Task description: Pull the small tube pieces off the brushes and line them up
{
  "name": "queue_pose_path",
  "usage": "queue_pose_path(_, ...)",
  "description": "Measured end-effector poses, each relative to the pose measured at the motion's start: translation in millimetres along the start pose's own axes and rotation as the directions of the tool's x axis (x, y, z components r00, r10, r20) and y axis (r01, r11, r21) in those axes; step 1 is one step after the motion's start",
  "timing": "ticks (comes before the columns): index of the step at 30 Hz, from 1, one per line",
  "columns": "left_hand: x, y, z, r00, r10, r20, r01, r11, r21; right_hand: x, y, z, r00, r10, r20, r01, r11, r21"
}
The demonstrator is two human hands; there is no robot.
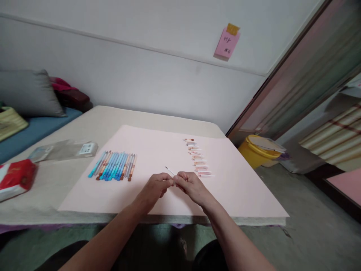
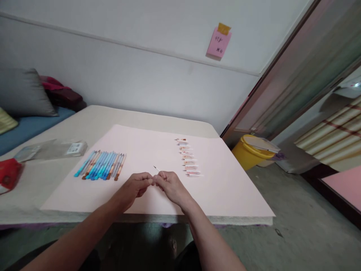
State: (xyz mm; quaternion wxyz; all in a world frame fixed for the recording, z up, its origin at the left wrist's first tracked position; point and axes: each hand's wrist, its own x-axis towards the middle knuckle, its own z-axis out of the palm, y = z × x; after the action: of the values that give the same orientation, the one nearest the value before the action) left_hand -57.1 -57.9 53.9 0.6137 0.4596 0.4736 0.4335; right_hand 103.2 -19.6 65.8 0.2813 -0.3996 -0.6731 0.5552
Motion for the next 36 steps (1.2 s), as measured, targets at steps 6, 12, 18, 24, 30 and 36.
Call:
queue_pose_path(6, 0.1, 6.8, -1.1, 0.997, -0.071, 0.014, 0.072, 0.995, -0.064, -0.9, 3.6, 1.7, 0.997, -0.073, -0.019, 0.072, 0.996, -0.042)
queue_pose_path(12, -1.8, 9.1, -8.3, 0.968, -0.219, 0.121, 0.242, 0.942, -0.233, -1.7, 6.3, 2.5, 0.979, -0.203, 0.017, 0.202, 0.958, -0.204)
queue_pose_path(18, -2.0, 7.2, -13.8, 0.94, -0.29, 0.178, 0.335, 0.877, -0.344, -2.0, 5.9, 4.3, 0.962, -0.269, 0.037, 0.267, 0.91, -0.318)
queue_pose_path(24, -0.1, 4.7, -14.4, 0.907, -0.359, 0.219, 0.419, 0.804, -0.422, -4.2, 2.1, 5.5, 0.944, -0.328, 0.037, 0.318, 0.874, -0.367)
queue_pose_path(30, -0.7, 7.1, -14.4, 0.852, -0.444, 0.277, 0.523, 0.731, -0.437, -4.2, 2.5, 4.6, 0.943, -0.328, 0.06, 0.324, 0.856, -0.402)
queue_pose_path(36, -4.5, 3.6, -15.7, 0.957, -0.259, 0.133, 0.289, 0.902, -0.321, 1.6, 16.1, 6.5, 0.974, -0.226, -0.013, 0.208, 0.916, -0.342)
